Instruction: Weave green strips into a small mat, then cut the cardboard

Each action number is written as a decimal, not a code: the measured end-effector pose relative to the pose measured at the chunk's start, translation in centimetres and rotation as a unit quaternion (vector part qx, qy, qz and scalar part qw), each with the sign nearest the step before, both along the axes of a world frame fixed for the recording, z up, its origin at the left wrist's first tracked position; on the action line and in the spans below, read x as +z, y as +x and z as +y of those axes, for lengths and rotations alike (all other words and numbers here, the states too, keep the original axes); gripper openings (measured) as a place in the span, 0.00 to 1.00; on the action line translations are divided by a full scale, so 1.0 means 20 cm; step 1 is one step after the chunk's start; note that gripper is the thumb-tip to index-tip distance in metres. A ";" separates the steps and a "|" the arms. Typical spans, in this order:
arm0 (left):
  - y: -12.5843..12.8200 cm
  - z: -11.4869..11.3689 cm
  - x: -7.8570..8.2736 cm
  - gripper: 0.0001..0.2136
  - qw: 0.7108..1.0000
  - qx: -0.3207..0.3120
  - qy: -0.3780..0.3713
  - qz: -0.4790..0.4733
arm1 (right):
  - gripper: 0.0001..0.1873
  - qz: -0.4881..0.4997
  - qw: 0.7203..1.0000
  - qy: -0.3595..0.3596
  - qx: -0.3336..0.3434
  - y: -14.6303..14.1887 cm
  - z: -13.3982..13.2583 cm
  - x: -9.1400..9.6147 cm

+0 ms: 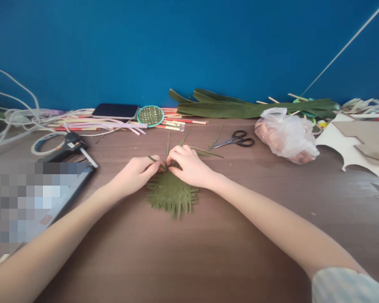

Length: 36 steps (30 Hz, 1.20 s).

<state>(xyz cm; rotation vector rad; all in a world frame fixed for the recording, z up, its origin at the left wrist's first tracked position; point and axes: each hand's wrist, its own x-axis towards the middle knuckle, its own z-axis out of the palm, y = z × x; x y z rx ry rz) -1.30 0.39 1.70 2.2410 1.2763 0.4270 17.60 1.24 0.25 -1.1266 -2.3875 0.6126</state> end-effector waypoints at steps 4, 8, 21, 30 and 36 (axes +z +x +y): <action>0.00 0.00 0.01 0.15 1.000 -0.006 0.007 -0.008 | 0.03 0.007 1.000 -0.012 0.003 0.00 0.00 0.00; 0.00 0.00 0.00 0.15 1.000 -0.008 0.009 -0.009 | 0.04 0.024 0.999 -0.021 0.003 0.00 0.00 0.01; 0.01 0.00 0.02 0.14 1.000 -0.002 0.006 -0.002 | 0.04 0.057 0.998 -0.020 0.026 0.01 0.02 0.00; 0.01 0.00 0.02 0.14 1.000 -0.002 0.010 -0.003 | 0.05 0.092 0.993 -0.039 0.058 0.03 0.02 0.02; 0.01 -0.01 0.01 0.11 1.000 -0.003 0.014 -0.013 | 0.04 0.112 0.991 -0.029 0.069 0.03 0.03 0.03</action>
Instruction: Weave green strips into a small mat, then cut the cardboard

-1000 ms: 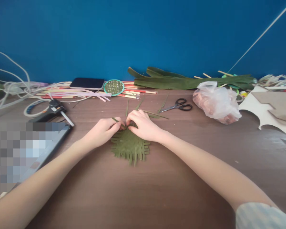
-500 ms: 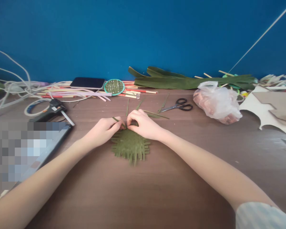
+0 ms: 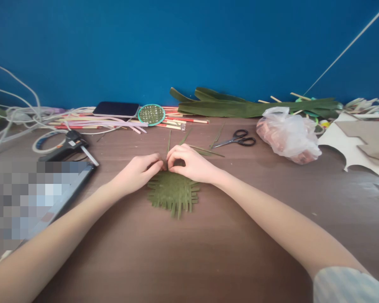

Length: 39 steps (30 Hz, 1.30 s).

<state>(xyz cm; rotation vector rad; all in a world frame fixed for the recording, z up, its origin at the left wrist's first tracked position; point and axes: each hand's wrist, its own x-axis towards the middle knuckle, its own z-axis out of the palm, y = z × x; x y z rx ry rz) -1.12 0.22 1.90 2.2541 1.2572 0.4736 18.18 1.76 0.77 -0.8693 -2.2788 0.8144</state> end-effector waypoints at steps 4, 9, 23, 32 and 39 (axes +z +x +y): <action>0.00 0.00 -0.02 0.04 0.999 -0.029 -0.003 -0.030 | 0.03 0.002 1.000 -0.008 0.000 0.00 0.00 -0.01; 0.00 0.01 -0.02 0.06 0.999 -0.032 0.006 -0.029 | 0.04 -0.004 1.000 -0.012 -0.008 0.01 0.01 -0.01; 0.03 0.01 -0.03 0.03 0.999 -0.031 0.027 -0.010 | 0.03 0.002 1.000 -0.010 -0.005 0.01 0.01 -0.01; 0.02 0.02 -0.03 0.02 0.999 -0.036 -0.001 -0.040 | 0.03 -0.005 0.999 -0.040 -0.030 0.01 0.01 -0.01; 0.02 0.02 -0.04 0.02 0.998 -0.037 0.004 -0.044 | 0.03 -0.026 0.999 -0.027 -0.025 0.01 0.01 -0.01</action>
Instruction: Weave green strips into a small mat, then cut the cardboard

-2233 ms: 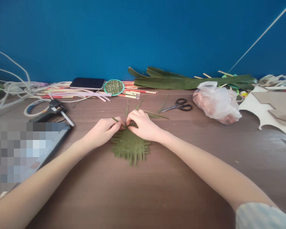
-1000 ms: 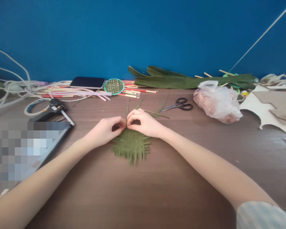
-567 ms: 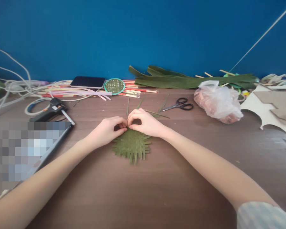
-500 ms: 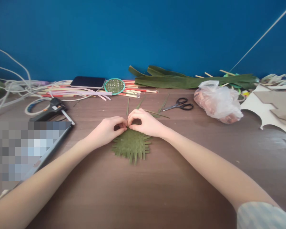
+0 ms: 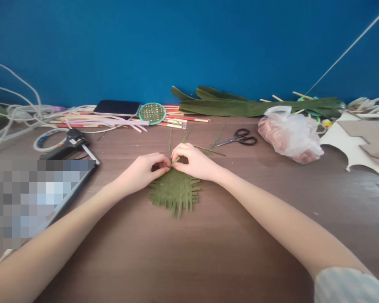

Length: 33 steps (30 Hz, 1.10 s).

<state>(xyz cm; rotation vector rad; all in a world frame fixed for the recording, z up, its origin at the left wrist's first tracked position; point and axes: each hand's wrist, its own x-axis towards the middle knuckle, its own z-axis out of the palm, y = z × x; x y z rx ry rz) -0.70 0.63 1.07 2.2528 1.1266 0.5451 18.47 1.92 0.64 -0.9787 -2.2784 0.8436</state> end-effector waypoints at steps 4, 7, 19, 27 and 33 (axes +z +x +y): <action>0.00 0.00 -0.01 0.02 1.000 0.000 -0.006 -0.004 | 0.04 -0.012 1.000 0.006 -0.009 0.00 0.00 0.00; -0.01 0.01 -0.01 0.02 1.000 -0.002 -0.010 -0.007 | 0.04 -0.020 1.000 0.010 -0.015 -0.01 0.00 0.00; -0.01 0.01 0.00 0.02 1.000 -0.003 -0.016 -0.008 | 0.04 -0.018 0.999 0.041 -0.029 -0.02 -0.01 -0.02; -0.02 0.02 -0.01 0.02 1.000 -0.001 -0.012 -0.006 | 0.06 0.000 0.997 0.077 -0.016 0.00 -0.02 -0.01; -0.01 0.02 -0.01 0.02 1.000 0.003 -0.017 -0.004 | 0.05 -0.018 0.997 0.080 -0.014 -0.02 -0.03 -0.02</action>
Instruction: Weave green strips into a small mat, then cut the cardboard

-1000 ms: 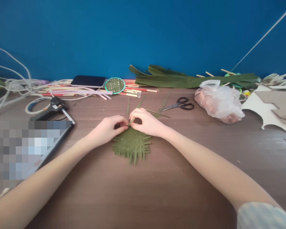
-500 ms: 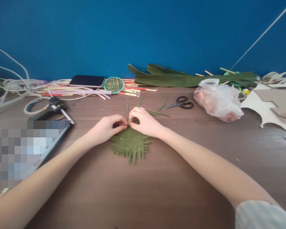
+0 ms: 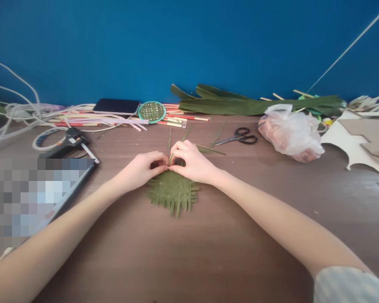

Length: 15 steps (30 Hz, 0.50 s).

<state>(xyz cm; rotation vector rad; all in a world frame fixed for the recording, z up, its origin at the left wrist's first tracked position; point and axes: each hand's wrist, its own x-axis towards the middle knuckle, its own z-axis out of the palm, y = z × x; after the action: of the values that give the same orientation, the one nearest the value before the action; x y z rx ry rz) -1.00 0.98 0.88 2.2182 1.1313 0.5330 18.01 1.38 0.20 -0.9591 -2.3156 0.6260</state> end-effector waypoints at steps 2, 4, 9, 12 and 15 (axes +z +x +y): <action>0.00 0.00 0.00 0.02 1.000 0.003 0.000 0.000 | 0.05 0.005 1.000 0.003 -0.001 0.00 0.00 0.00; 0.00 0.00 0.00 0.02 1.000 0.005 0.000 0.000 | 0.06 0.008 1.000 0.002 -0.002 0.00 0.00 0.00; 0.00 0.00 0.01 0.02 1.000 0.009 -0.009 0.002 | 0.05 0.020 1.000 -0.015 0.000 0.01 0.00 0.00; 0.00 -0.01 0.01 0.03 1.000 0.006 -0.016 0.001 | 0.04 0.018 0.999 -0.027 -0.001 0.01 0.00 0.00; 0.00 -0.01 0.01 0.04 1.000 0.007 -0.022 -0.013 | 0.03 0.021 0.999 -0.032 -0.005 0.01 0.00 0.00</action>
<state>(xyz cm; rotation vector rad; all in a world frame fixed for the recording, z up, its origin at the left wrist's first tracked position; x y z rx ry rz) -1.06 0.78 1.05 2.1609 1.1346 0.5366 18.17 1.39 0.28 -0.9763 -2.2647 0.7138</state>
